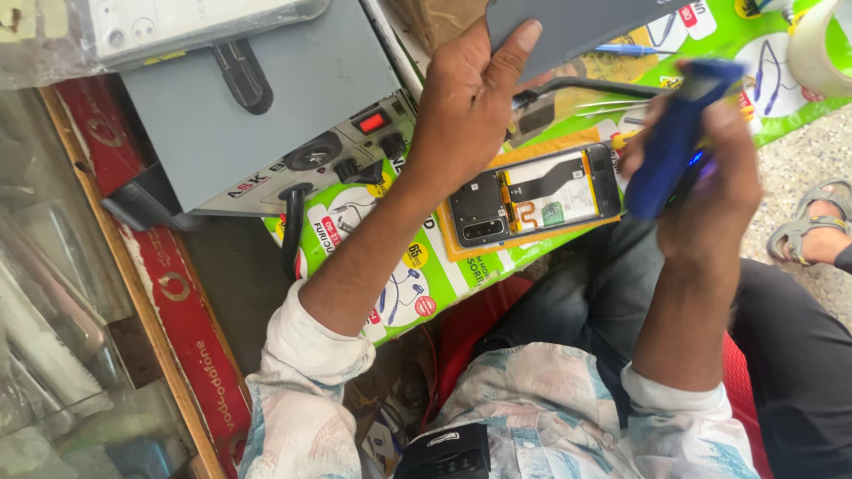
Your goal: The person uses a blue prying tool to separate the back cover of a disassembled smartphone. They then pick up a gray phone back cover and use a blue electric screwdriver to drive screws into it.
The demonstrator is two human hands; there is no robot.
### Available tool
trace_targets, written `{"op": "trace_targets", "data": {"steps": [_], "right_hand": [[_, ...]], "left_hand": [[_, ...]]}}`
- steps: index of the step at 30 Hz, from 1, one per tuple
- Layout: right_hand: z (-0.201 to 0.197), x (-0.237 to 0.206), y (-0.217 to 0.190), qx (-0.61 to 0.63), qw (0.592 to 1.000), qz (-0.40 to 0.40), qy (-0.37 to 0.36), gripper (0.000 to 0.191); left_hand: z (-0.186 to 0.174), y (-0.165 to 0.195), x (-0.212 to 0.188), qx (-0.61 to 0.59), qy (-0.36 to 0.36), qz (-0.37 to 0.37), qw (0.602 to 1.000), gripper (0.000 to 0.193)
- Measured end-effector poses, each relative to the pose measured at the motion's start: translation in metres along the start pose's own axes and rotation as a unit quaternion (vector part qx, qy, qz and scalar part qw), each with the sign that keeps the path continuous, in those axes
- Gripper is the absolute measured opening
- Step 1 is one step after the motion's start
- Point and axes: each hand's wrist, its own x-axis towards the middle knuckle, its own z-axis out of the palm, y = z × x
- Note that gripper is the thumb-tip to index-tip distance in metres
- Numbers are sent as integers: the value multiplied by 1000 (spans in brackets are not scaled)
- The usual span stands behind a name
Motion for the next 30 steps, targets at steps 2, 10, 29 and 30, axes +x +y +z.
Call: {"op": "trace_targets", "data": {"steps": [2,10,29,30], "right_hand": [[18,-8,0,-61,997,3,-36,55],[53,-31,-9,-184,980,-28,-71,50],[43,-32,-2,-161,983,-78,-43,47],[42,-32,-1,-158,983,-78,-41,47]], "left_hand": [[3,3,-2,20,7,11,1000,35],[20,35,-19,154,-17,66,986,33],[25,54,-26,126,-23,43,991,31],[25,53,-25,123,-23,42,991,31]]}}
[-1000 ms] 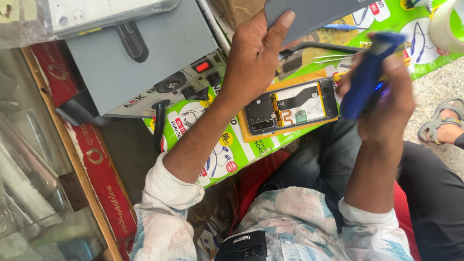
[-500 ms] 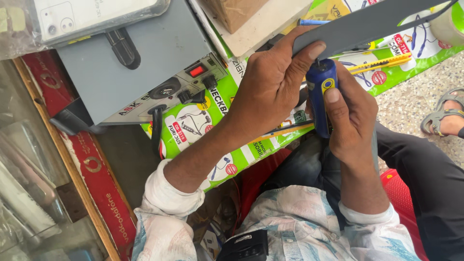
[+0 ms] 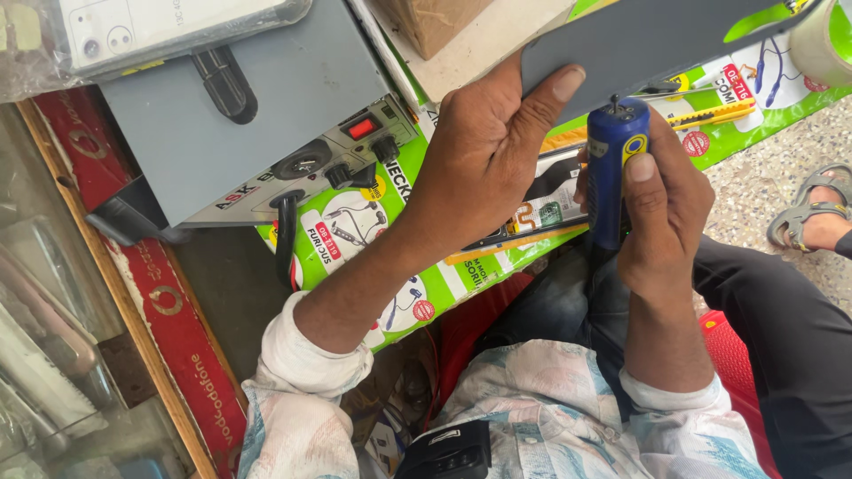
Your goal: The person uses a blue prying tool to separate the back cover of a disassembled smartphone. They then pick up a gray phone back cover and use a blue electric screwdriver to drive screws into it.
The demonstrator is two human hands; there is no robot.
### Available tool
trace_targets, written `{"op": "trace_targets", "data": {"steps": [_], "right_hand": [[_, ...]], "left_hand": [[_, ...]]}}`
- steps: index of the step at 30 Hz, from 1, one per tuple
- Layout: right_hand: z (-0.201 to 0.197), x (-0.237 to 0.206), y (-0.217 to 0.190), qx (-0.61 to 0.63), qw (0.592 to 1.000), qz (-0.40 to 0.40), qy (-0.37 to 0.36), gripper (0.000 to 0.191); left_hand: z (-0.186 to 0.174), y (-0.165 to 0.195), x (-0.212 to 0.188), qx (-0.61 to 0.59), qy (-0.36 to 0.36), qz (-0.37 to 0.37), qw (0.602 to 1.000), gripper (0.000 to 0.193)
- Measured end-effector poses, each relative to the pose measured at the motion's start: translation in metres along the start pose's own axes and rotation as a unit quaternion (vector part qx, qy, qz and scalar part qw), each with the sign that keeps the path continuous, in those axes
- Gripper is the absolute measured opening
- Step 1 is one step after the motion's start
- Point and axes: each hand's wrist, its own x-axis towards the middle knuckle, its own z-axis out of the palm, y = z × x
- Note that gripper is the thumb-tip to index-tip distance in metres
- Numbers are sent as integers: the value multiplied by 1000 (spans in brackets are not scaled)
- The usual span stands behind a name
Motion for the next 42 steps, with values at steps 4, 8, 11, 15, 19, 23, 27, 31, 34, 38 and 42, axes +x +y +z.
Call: {"op": "trace_targets", "data": {"steps": [4,8,11,15,19,23,27,31,34,38,42], "right_hand": [[-3,-1,2,5,1000,-3,3,48],[-7,-1,3,10,1000,-14,16,49],[-12,1,1,7,999,-20,27,48],[-17,3,-2,-3,999,-27,32,47],[-18,5,-2,-19,998,-30,47,49],[-23,8,1,-3,997,-50,63,48],[-27,8,4,16,997,-50,61,47],[-23,5,5,18,998,-33,41,50],[-19,4,3,16,999,-34,35,49],[-14,5,2,-20,998,-55,32,51],[-13,4,4,-9,998,-54,27,50]], "left_hand": [[-1,0,0,15,-9,-23,1000,31],[-4,3,-1,14,-16,-25,999,31],[-8,5,0,15,-24,-37,999,30],[-9,9,-1,6,-29,-35,999,30],[-8,11,0,0,-32,-24,999,30],[-10,12,0,7,-30,-26,999,29],[-11,12,0,16,-29,-26,999,29],[-10,12,0,14,-34,-26,999,29],[-8,12,0,-12,-42,-33,999,30],[-7,11,0,-24,-43,-30,998,29],[-8,11,-1,-37,-47,-42,997,28]]}}
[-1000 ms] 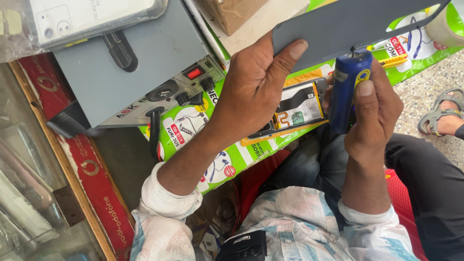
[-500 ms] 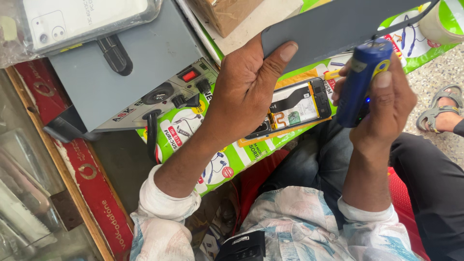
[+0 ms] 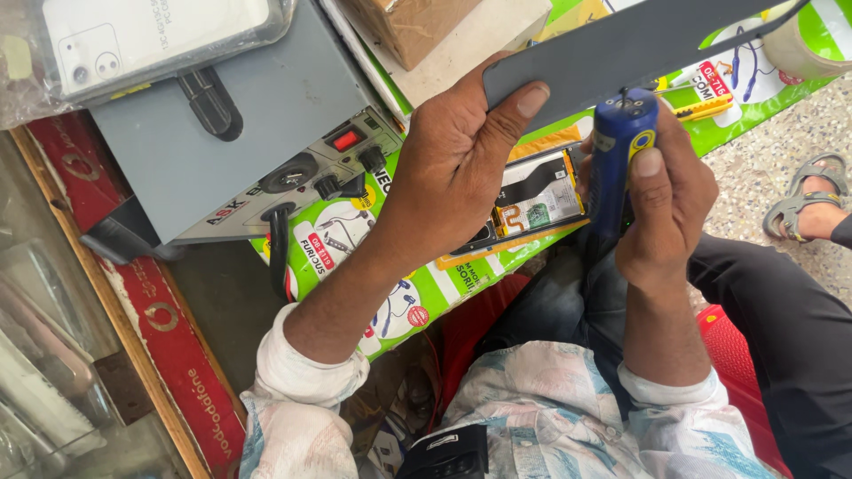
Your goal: The person uses a blue prying tool to separate the back cover of a disassembled smartphone. They then pick up a gray phone back cover and use a blue electric screwdriver to drive screws into it.
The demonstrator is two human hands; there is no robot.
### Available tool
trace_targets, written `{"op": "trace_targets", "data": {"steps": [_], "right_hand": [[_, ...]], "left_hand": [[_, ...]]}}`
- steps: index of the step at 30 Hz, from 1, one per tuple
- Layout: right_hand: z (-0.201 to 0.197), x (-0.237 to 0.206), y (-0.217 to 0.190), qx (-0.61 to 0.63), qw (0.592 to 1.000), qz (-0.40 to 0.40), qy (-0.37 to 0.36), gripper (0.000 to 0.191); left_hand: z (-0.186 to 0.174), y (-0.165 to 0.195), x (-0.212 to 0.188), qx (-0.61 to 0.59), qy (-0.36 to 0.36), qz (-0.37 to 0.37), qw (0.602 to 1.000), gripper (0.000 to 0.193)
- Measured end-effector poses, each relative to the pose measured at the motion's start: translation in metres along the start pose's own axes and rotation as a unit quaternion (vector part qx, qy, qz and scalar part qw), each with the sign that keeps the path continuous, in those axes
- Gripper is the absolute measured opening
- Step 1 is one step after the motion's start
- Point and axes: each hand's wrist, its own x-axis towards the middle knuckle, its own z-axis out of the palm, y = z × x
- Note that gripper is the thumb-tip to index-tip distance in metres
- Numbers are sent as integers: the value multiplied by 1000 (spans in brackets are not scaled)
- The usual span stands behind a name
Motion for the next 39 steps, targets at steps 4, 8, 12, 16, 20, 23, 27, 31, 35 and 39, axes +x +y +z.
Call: {"op": "trace_targets", "data": {"steps": [4,8,12,16,20,23,27,31,35,39], "right_hand": [[-3,-1,2,17,1000,2,5,49],[-5,-1,5,28,1000,3,12,48],[-6,0,6,29,999,5,20,48],[-6,1,7,23,999,0,25,49],[-9,3,7,24,999,2,36,49],[-9,3,8,34,998,13,43,48],[-7,1,9,33,999,5,17,49],[-9,1,10,29,999,1,24,49],[-21,6,11,9,999,-18,47,48],[-32,9,12,26,998,-19,57,45]], "left_hand": [[0,1,0,3,3,-9,1000,29],[1,2,0,1,2,-17,1000,29],[1,3,0,-6,4,1,1000,29],[0,3,0,-7,-2,-16,1000,30],[-1,3,0,-6,-2,-26,1000,31],[-1,3,0,6,2,-12,1000,32],[-1,2,0,11,0,-7,1000,31],[-4,0,1,7,-5,-25,1000,30],[-7,1,1,24,4,2,1000,29],[-9,3,3,31,7,2,1000,26]]}}
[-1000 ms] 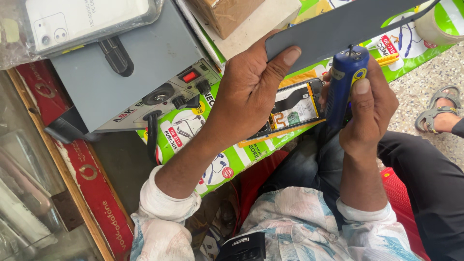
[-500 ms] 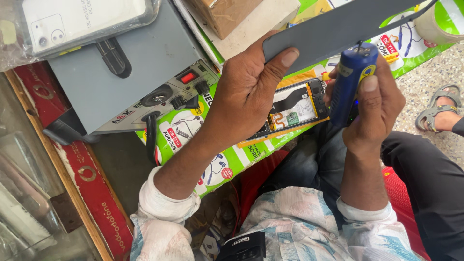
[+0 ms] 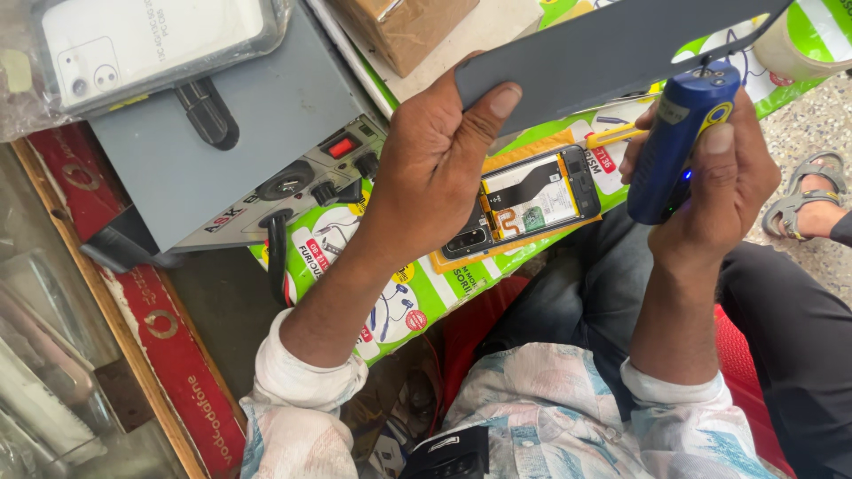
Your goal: The person uses a blue prying tool to separate the back cover of a disassembled smartphone. They then pick up a gray phone back cover and use a blue electric screwdriver to drive screws into it.
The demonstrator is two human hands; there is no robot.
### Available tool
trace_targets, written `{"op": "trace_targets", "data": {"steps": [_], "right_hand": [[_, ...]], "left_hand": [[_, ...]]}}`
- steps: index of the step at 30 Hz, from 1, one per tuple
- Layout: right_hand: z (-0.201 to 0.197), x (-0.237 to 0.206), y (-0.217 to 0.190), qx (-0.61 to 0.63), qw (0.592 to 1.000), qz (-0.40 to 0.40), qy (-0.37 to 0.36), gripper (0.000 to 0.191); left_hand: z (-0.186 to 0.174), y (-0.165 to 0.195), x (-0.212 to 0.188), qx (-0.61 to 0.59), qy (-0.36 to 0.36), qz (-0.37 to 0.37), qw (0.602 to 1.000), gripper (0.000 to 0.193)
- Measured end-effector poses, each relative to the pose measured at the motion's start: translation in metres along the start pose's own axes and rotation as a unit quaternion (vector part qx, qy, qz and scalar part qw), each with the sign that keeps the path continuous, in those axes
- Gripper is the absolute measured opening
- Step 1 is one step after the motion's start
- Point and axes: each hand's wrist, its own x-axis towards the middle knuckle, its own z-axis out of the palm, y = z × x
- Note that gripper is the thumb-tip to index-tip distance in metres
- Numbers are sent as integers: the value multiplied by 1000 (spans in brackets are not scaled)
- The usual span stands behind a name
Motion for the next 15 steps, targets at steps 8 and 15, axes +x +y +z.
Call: {"op": "trace_targets", "data": {"steps": [8,15], "right_hand": [[4,-3,-2,-23,1000,-5,-17,50],[-8,2,0,-32,999,-17,6,49]], "left_hand": [[1,1,1,15,-11,-8,1000,25],[-6,1,1,25,-12,-8,1000,28]]}}
